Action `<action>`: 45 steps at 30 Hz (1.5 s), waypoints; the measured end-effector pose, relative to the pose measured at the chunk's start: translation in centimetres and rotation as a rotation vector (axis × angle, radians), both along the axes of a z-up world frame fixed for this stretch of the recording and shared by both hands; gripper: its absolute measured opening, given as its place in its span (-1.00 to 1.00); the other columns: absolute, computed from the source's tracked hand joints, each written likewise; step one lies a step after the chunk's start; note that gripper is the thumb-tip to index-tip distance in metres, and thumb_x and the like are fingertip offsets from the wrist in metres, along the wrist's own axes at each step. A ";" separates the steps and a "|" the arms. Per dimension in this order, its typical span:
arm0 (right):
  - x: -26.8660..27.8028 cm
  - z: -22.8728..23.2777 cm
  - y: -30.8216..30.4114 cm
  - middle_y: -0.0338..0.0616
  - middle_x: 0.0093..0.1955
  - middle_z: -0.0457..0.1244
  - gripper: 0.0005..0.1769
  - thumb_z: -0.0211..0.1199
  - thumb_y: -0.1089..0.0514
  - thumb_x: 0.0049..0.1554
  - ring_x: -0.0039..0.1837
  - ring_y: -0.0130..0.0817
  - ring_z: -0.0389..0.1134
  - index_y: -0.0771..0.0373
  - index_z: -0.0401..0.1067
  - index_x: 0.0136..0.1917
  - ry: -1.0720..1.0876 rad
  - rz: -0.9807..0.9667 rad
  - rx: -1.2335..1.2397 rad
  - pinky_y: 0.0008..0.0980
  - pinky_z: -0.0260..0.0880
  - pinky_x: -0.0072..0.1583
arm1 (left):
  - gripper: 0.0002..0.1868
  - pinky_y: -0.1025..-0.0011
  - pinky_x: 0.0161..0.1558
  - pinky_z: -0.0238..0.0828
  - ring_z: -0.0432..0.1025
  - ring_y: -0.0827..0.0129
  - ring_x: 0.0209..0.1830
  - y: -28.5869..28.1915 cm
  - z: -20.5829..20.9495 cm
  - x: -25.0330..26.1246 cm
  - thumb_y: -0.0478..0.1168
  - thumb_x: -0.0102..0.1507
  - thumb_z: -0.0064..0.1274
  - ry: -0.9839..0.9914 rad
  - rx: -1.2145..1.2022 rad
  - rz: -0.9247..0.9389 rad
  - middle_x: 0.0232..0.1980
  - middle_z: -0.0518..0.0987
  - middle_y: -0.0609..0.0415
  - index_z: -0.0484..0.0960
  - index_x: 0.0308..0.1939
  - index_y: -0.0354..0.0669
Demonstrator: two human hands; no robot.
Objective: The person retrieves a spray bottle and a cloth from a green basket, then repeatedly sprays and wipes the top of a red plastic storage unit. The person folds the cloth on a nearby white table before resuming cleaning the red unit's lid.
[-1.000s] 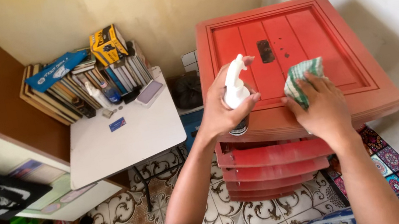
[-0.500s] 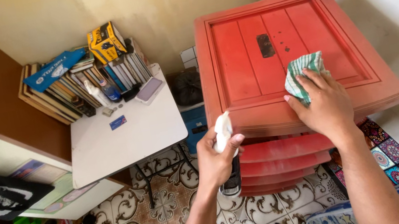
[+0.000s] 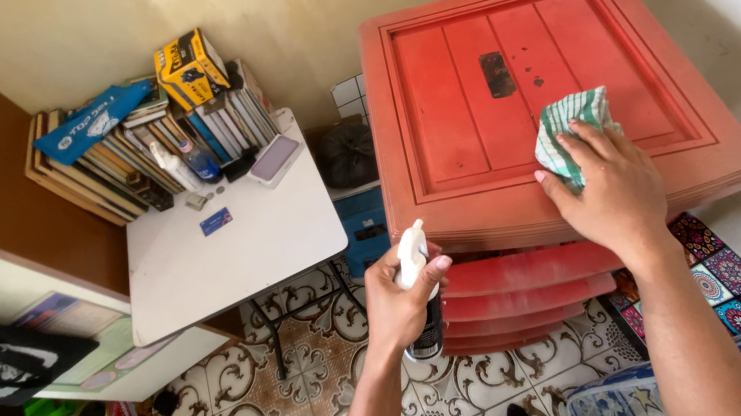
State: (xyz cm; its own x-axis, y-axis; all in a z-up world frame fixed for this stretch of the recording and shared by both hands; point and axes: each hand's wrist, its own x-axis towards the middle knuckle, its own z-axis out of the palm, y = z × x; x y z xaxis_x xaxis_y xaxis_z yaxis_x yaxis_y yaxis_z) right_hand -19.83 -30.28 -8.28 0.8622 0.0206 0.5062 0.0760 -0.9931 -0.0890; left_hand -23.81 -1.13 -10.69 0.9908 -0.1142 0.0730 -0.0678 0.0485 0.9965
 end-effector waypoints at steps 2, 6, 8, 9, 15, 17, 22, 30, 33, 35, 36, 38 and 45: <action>-0.1 0.1 0.0 -0.08 0.52 0.22 -0.36 0.22 -0.29 0.19 0.50 0.12 0.21 0.14 0.48 0.36 0.001 -0.002 0.024 0.03 0.23 0.43 | -0.65 0.53 -0.33 0.48 0.53 0.54 -0.40 0.0 -0.2 0.0 -0.13 0.20 0.32 -0.018 -0.033 -0.011 -0.36 0.64 0.16 0.65 -0.01 -0.19; -0.1 0.1 0.3 -0.11 0.52 0.23 -0.37 0.22 -0.29 0.19 0.52 0.09 0.21 0.14 0.48 0.35 0.005 -0.006 0.043 0.01 0.23 0.44 | -0.64 0.51 -0.33 0.52 0.56 0.52 -0.41 0.0 -0.5 0.5 -0.11 0.20 0.33 0.015 -0.047 0.005 -0.36 0.66 0.11 0.66 -0.01 -0.19; -0.2 0.2 0.4 -0.10 0.51 0.23 -0.38 0.23 -0.28 0.18 0.51 0.10 0.21 0.15 0.49 0.34 -0.002 -0.004 0.037 0.02 0.23 0.43 | -0.68 0.48 -0.34 0.54 0.58 0.48 -0.42 0.0 -0.4 0.4 -0.11 0.21 0.34 0.037 -0.038 -0.007 -0.37 0.67 0.06 0.70 -0.12 -0.29; -0.2 0.3 0.4 -0.10 0.50 0.23 -0.38 0.23 -0.28 0.18 0.51 0.10 0.21 0.15 0.50 0.33 -0.006 -0.004 0.034 0.02 0.23 0.42 | -0.68 0.47 -0.34 0.53 0.57 0.48 -0.42 0.1 -0.4 0.3 -0.11 0.23 0.35 0.032 -0.042 -0.030 -0.37 0.67 0.05 0.70 -0.12 -0.30; -0.4 0.3 0.4 -0.12 0.50 0.25 -0.39 0.24 -0.26 0.19 0.52 0.09 0.22 0.15 0.50 0.34 -0.021 0.010 0.060 0.02 0.25 0.44 | -0.61 0.48 -0.37 0.55 0.55 0.52 -0.46 -0.2 0.2 0.2 -0.07 0.16 0.30 0.031 -0.033 -0.007 -0.31 0.68 0.15 0.69 0.01 -0.11; -0.5 0.3 0.4 -0.12 0.49 0.25 -0.39 0.24 -0.26 0.19 0.51 0.09 0.23 0.16 0.50 0.33 -0.024 0.011 0.055 0.02 0.25 0.43 | -0.64 0.47 -0.36 0.56 0.57 0.50 -0.46 -0.2 0.3 0.2 -0.06 0.18 0.30 0.049 0.004 0.015 -0.31 0.69 0.12 0.70 -0.04 -0.18; -0.2 0.3 0.3 -0.10 0.48 0.25 -0.39 0.26 -0.27 0.17 0.48 0.11 0.23 0.15 0.52 0.32 -0.036 0.008 0.026 0.03 0.25 0.41 | -0.65 0.47 -0.35 0.52 0.56 0.49 -0.44 0.0 0.3 0.3 -0.07 0.20 0.33 0.000 0.039 0.016 -0.35 0.66 0.08 0.68 -0.10 -0.25; -0.2 0.1 0.3 -0.11 0.49 0.24 -0.39 0.25 -0.26 0.18 0.49 0.11 0.23 0.16 0.50 0.33 -0.030 0.007 0.032 0.03 0.24 0.43 | -0.66 0.46 -0.36 0.51 0.57 0.46 -0.45 -0.1 0.5 0.4 -0.10 0.23 0.31 0.106 0.009 0.014 -0.36 0.67 0.08 0.71 -0.13 -0.34; -0.3 0.2 0.3 -0.09 0.49 0.24 -0.39 0.26 -0.26 0.16 0.49 0.11 0.23 0.16 0.51 0.32 -0.031 0.007 0.032 0.03 0.24 0.42 | -0.63 0.49 -0.35 0.50 0.54 0.51 -0.45 -0.2 0.8 0.0 -0.10 0.19 0.31 0.079 -0.030 0.003 -0.34 0.65 0.13 0.66 0.02 -0.15; -0.2 0.2 0.3 -0.09 0.48 0.25 -0.39 0.26 -0.26 0.17 0.49 0.10 0.23 0.16 0.51 0.31 -0.024 0.009 0.030 0.03 0.24 0.42 | -0.62 0.50 -0.35 0.50 0.54 0.53 -0.45 -0.3 1.0 0.0 -0.10 0.17 0.30 0.076 -0.021 0.006 -0.33 0.65 0.16 0.66 0.03 -0.10; -0.2 0.2 0.2 -0.08 0.48 0.25 -0.39 0.26 -0.26 0.17 0.50 0.10 0.23 0.17 0.51 0.31 -0.020 0.011 0.029 0.03 0.24 0.42 | -0.65 0.50 -0.35 0.51 0.54 0.53 -0.45 -0.3 1.1 0.0 -0.10 0.18 0.30 0.089 0.001 0.010 -0.33 0.67 0.15 0.69 -0.02 -0.16; -0.3 0.1 0.3 -0.08 0.48 0.25 -0.39 0.26 -0.25 0.17 0.49 0.10 0.23 0.17 0.51 0.31 -0.028 0.015 0.037 0.02 0.25 0.42 | -0.66 0.49 -0.35 0.51 0.55 0.51 -0.44 -0.3 1.2 -0.1 -0.09 0.20 0.30 0.113 0.075 0.007 -0.34 0.68 0.10 0.72 -0.08 -0.27; -0.4 0.4 0.4 -0.09 0.48 0.25 -0.40 0.28 -0.24 0.17 0.48 0.11 0.24 0.17 0.51 0.31 -0.038 0.018 0.034 0.02 0.26 0.41 | -0.54 0.47 -0.34 0.53 0.54 0.52 -0.45 0.0 1.7 0.2 -0.05 0.18 0.28 0.059 0.043 -0.025 -0.26 0.68 0.15 0.63 0.08 -0.20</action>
